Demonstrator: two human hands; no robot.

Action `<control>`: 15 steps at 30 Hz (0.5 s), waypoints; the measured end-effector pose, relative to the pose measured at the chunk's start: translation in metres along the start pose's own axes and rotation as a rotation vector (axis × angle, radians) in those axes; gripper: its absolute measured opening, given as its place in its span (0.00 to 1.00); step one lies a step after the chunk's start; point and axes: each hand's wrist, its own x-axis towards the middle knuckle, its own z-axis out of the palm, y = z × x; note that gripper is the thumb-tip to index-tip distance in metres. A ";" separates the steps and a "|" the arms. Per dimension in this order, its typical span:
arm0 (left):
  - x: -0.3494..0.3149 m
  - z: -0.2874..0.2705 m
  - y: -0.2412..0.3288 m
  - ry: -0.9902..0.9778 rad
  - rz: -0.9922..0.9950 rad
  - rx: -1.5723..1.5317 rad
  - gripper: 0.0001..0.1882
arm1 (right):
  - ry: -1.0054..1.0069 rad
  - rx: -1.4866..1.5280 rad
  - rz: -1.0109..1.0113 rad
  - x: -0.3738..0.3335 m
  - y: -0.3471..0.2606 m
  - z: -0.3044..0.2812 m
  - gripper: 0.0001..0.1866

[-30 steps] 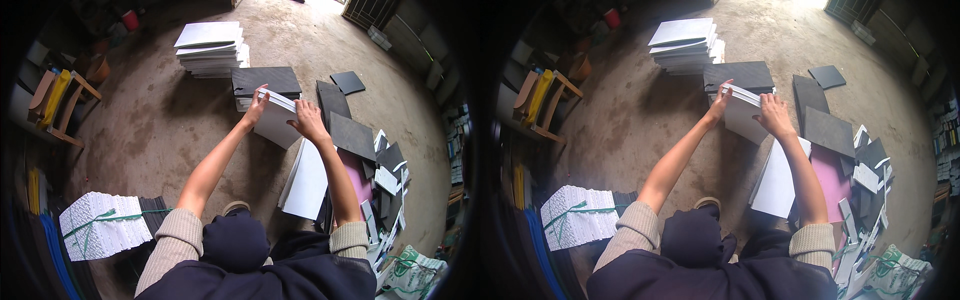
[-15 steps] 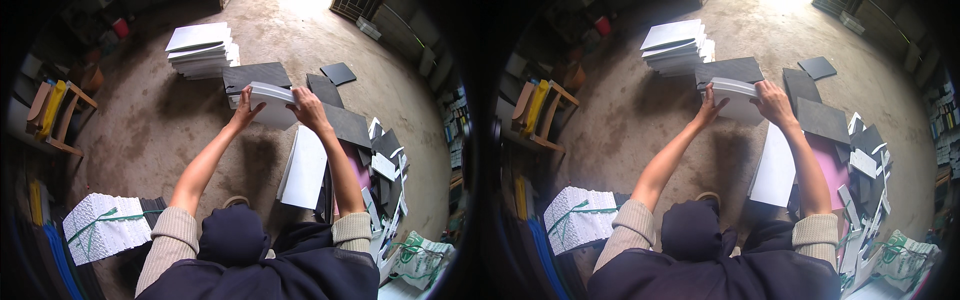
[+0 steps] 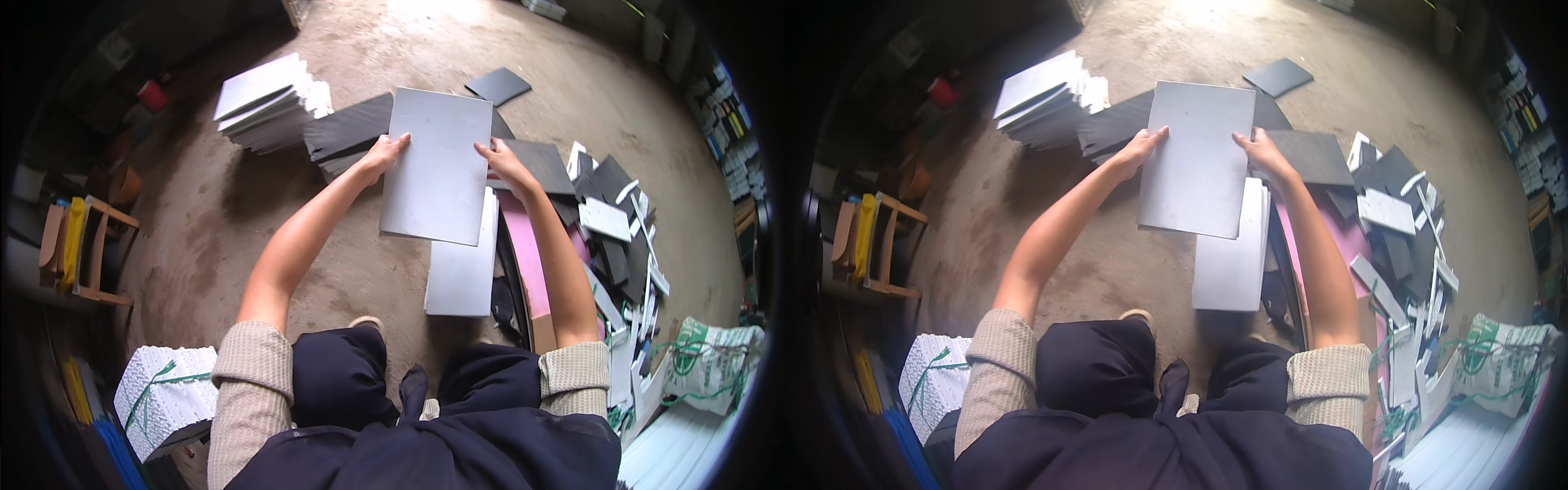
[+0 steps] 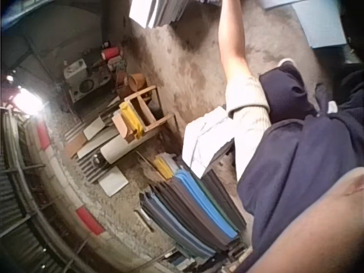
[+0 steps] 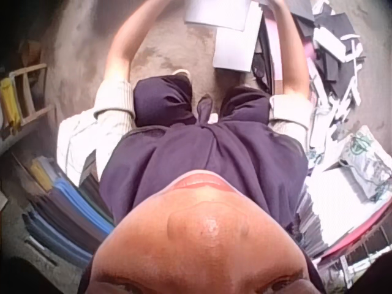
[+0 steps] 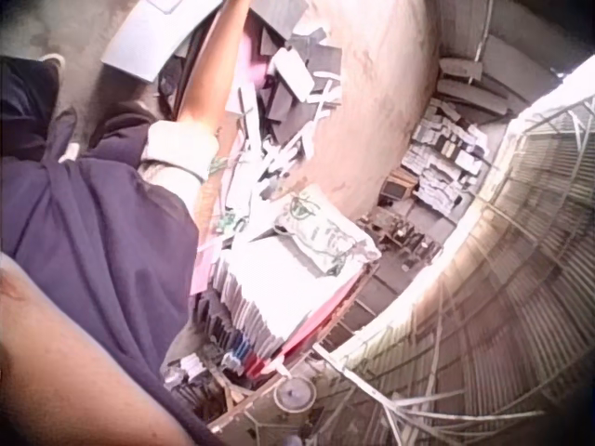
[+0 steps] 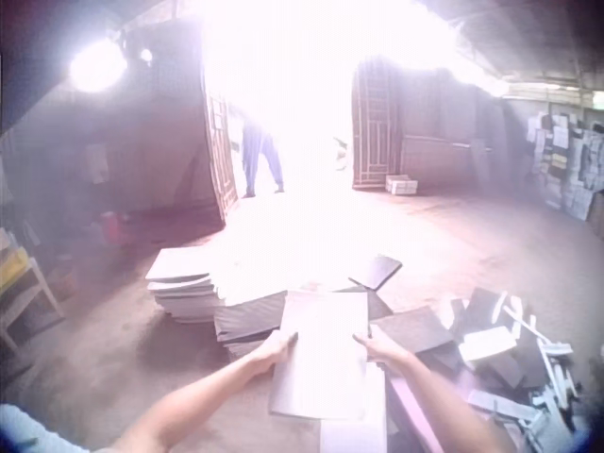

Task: The person sits on the floor and ties stacks of white and dark boards with green plastic straps. They align the boards, wrap the straps, and tie knots to secure each bundle, then place the finished bundles aside.

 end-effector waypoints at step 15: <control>-0.035 0.103 -0.108 -0.179 0.069 0.327 0.39 | -0.166 0.054 0.241 -0.044 0.142 -0.030 0.30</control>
